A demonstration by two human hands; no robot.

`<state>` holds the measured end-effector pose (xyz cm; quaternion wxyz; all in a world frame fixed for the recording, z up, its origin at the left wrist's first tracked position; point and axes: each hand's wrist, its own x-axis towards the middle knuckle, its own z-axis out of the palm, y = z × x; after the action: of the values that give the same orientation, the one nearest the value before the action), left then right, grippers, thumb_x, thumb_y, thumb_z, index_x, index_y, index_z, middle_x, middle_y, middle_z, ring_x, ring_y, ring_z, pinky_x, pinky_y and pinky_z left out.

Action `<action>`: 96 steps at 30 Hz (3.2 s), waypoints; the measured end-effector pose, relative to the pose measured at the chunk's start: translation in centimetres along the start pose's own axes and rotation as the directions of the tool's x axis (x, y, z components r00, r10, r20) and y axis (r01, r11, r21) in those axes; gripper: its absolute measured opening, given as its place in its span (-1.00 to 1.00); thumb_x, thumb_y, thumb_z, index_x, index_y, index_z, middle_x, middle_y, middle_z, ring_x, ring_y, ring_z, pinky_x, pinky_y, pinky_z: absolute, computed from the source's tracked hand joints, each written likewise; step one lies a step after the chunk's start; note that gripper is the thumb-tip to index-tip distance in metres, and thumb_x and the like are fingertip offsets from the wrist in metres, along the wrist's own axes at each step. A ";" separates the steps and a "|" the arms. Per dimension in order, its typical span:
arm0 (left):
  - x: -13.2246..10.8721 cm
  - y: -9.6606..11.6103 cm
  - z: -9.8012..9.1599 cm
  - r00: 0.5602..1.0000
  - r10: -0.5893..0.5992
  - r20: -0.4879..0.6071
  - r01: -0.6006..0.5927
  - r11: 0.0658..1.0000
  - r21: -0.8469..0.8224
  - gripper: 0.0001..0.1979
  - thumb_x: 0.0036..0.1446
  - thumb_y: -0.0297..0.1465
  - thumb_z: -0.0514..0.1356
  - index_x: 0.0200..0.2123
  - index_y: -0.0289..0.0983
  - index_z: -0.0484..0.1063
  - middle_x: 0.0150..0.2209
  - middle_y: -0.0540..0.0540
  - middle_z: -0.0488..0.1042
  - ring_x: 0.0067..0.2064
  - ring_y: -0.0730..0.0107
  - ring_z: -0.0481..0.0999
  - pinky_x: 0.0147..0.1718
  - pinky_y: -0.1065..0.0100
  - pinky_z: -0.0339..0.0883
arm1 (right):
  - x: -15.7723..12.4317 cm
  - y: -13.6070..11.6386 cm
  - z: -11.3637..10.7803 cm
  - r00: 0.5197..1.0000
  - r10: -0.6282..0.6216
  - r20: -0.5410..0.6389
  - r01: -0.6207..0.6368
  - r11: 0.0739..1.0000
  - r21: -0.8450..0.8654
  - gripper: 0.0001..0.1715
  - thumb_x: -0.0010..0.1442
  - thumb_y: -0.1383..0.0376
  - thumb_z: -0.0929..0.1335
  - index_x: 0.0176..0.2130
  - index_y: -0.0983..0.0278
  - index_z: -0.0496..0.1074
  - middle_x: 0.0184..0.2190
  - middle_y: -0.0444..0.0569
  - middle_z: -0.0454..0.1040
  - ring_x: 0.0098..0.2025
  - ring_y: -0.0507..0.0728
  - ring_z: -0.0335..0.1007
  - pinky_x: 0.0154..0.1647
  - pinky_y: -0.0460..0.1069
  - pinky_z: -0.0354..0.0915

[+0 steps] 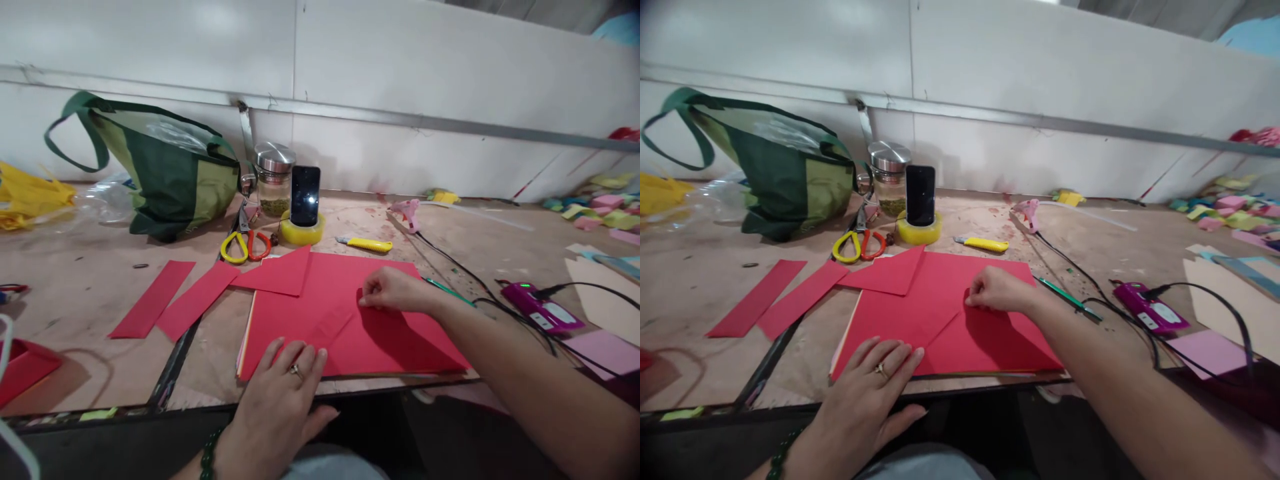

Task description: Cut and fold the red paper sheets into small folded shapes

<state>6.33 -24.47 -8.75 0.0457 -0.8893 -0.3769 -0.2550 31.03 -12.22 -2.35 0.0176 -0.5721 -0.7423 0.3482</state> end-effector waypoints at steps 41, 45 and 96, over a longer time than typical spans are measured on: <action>-0.8 0.8 -0.8 0.992 -0.092 0.085 0.098 0.992 -0.077 -0.62 0.14 -0.38 0.14 0.03 -0.34 0.41 -0.02 -0.19 0.51 -0.06 0.06 0.43 0.03 -0.05 0.22 | -0.1 -2.0 2.1 0.995 -0.097 -0.002 0.094 0.968 -0.232 -0.74 0.04 0.17 0.41 -0.48 0.33 0.52 -0.60 -0.09 0.43 -0.54 0.02 0.25 -0.53 -0.10 0.11; 0.1 0.6 -1.4 0.972 -0.190 0.139 0.204 0.974 -0.100 -0.77 0.14 -0.40 0.16 -0.11 -0.23 0.47 0.10 -0.22 0.39 0.08 0.00 0.34 0.09 -0.09 0.20 | -1.5 -2.7 1.5 0.955 -0.277 -0.101 0.235 0.921 -0.311 -0.51 0.10 0.22 0.40 0.05 0.21 0.44 -0.07 0.05 0.47 -0.18 0.16 0.41 -0.21 -0.03 0.26; 6.0 -1.0 -0.9 0.910 0.192 0.368 -0.074 0.948 -0.311 -0.38 -0.19 0.13 0.30 -0.27 -0.27 0.36 -0.22 -0.11 0.40 -0.28 0.25 0.41 -0.34 0.32 0.30 | -7.0 1.6 9.7 0.484 -0.786 -0.385 0.493 0.608 -0.622 -0.66 0.29 0.48 0.13 -0.21 0.32 0.44 -0.23 0.10 0.57 -0.25 0.15 0.51 -0.28 0.02 0.44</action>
<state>8.75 -20.14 -5.16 -0.1442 -0.9430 -0.2749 -0.1200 30.68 -22.93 -7.91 0.2692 -0.3109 -0.9088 -0.0706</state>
